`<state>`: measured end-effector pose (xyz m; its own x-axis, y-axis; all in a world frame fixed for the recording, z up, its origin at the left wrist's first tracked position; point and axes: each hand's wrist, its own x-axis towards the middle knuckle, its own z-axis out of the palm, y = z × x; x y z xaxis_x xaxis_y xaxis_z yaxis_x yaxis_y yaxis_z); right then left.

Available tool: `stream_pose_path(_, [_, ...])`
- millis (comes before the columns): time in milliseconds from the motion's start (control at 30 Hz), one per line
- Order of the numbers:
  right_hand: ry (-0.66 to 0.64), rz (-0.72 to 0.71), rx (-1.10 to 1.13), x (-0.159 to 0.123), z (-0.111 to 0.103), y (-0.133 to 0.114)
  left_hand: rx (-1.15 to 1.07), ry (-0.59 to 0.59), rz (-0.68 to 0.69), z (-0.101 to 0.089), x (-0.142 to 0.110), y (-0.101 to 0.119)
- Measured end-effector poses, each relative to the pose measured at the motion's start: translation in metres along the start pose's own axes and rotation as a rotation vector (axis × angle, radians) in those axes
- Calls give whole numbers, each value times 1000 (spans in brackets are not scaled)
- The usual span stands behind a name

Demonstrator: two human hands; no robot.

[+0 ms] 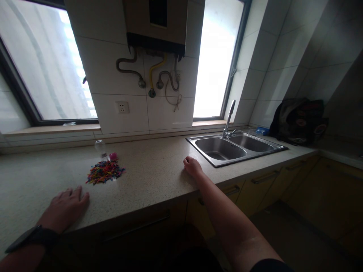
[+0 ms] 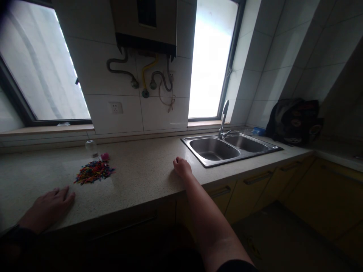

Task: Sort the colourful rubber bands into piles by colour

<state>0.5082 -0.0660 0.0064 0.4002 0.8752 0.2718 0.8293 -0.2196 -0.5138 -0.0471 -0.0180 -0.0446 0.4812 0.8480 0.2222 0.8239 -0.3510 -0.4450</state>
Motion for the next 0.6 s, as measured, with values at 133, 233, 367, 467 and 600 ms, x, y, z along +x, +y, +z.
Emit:
stream_pose_path(133, [1,5,1,0,1,1,-12,-5,-26,-2,1,1])
stream_pose_path(233, [4,3,8,0,1,1,-55,2,-36,-5,0,2])
stream_pose_path(367, [11,4,27,-1,1,1,-88,22,-47,-5,-1,2])
stream_pose_path(467, [14,7,53,-1,1,1,-75,9,-43,-5,0,1])
stream_pose_path(600, [13,12,104,-1,0,2,-176,1,-68,-6,0,-1])
